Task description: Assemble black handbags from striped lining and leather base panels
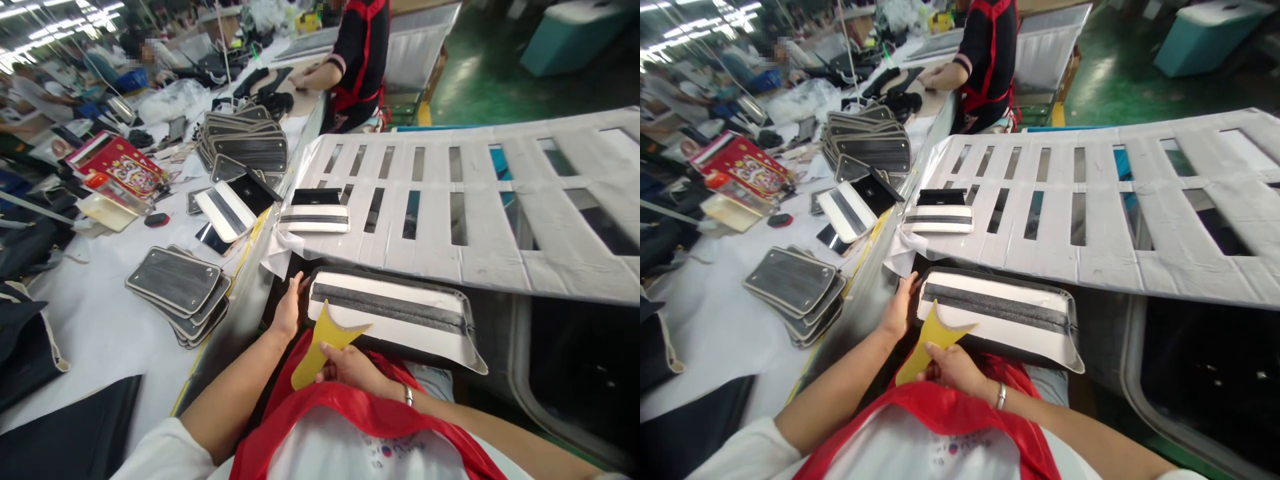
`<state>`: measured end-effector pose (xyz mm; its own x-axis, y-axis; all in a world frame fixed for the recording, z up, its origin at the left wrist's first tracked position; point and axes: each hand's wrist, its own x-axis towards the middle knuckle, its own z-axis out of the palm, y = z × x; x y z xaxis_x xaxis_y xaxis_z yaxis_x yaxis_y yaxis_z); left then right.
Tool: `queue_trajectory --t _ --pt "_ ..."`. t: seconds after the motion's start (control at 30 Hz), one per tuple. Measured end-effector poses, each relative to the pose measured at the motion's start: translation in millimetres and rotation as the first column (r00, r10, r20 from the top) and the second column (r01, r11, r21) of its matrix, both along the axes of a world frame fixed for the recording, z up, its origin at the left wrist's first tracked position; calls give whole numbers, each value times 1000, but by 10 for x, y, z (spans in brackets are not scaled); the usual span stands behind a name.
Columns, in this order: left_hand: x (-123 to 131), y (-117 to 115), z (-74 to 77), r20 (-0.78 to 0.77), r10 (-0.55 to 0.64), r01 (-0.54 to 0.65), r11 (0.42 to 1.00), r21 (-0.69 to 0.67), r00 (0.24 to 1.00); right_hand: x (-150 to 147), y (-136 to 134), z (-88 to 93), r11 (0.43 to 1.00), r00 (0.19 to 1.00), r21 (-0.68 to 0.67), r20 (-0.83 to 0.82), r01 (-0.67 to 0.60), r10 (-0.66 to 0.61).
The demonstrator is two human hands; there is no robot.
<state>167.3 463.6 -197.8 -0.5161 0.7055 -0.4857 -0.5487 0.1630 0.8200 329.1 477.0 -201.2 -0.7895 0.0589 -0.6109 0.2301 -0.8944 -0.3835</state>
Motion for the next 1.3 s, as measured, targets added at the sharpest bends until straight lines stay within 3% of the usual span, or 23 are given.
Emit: queue_trajectory --t 0.07,0.23,0.3,0.37,0.43,0.5,0.57,0.63,0.73,0.83,0.93,1.0,1.03,1.1,1.17,1.2,1.23,1.3 --pt "-111 -27 -61 115 -13 7 998 57 993 -103 -43 35 999 1000 34 11 -23 23" --pt "-357 53 -52 190 -275 252 958 138 942 -507 -158 154 1000 998 0 52 -32 32" --pt "-417 127 -3 65 -325 318 944 91 944 -623 -195 171 999 997 -34 76 27 -25" --pt "-431 209 45 -206 -335 341 940 -3 920 -683 -216 165 996 994 -48 84 76 -72" --pt "-401 287 84 -529 -378 377 919 -116 759 -698 -220 145 992 989 -46 94 115 -110" --pt "-342 349 109 -765 -458 427 865 -264 454 -689 -210 125 991 986 -30 107 129 -125" --pt "-275 387 121 -850 -513 400 809 -431 121 -674 -194 114 992 987 -16 108 123 -120" --pt "-219 404 124 -837 -531 307 781 -544 -132 -660 -175 113 994 988 -15 111 111 -109" --pt "-160 412 126 -787 -516 225 767 -600 -338 -645 -148 122 995 989 -50 126 86 -79" --pt "-119 419 131 -777 -492 216 772 -598 -393 -644 -130 138 995 986 -70 158 72 -60" --pt "-112 431 132 -816 -467 254 790 -558 -340 -657 -140 161 995 981 -34 174 91 -84" --pt "-155 430 123 -872 -446 338 804 -489 -202 -659 -164 183 995 980 5 172 97 -96" --pt "-194 419 113 -898 -435 390 817 -425 -68 -650 -180 198 996 981 29 175 85 -89" --pt "-301 361 78 -855 -396 436 870 -231 336 -599 -206 242 995 982 99 182 30 -47" --pt "-414 248 15 -611 -325 374 926 -51 722 -508 -199 306 978 980 204 200 -40 -2" --pt "-461 174 -27 -464 -292 333 943 6 836 -459 -171 348 963 979 266 206 -49 -7" --pt "-493 97 -74 -337 -277 309 950 44 900 -416 -123 394 943 978 332 205 -32 -39" --pt "-513 -43 -167 -182 -295 319 941 114 938 -387 42 495 862 967 499 162 92 -197"
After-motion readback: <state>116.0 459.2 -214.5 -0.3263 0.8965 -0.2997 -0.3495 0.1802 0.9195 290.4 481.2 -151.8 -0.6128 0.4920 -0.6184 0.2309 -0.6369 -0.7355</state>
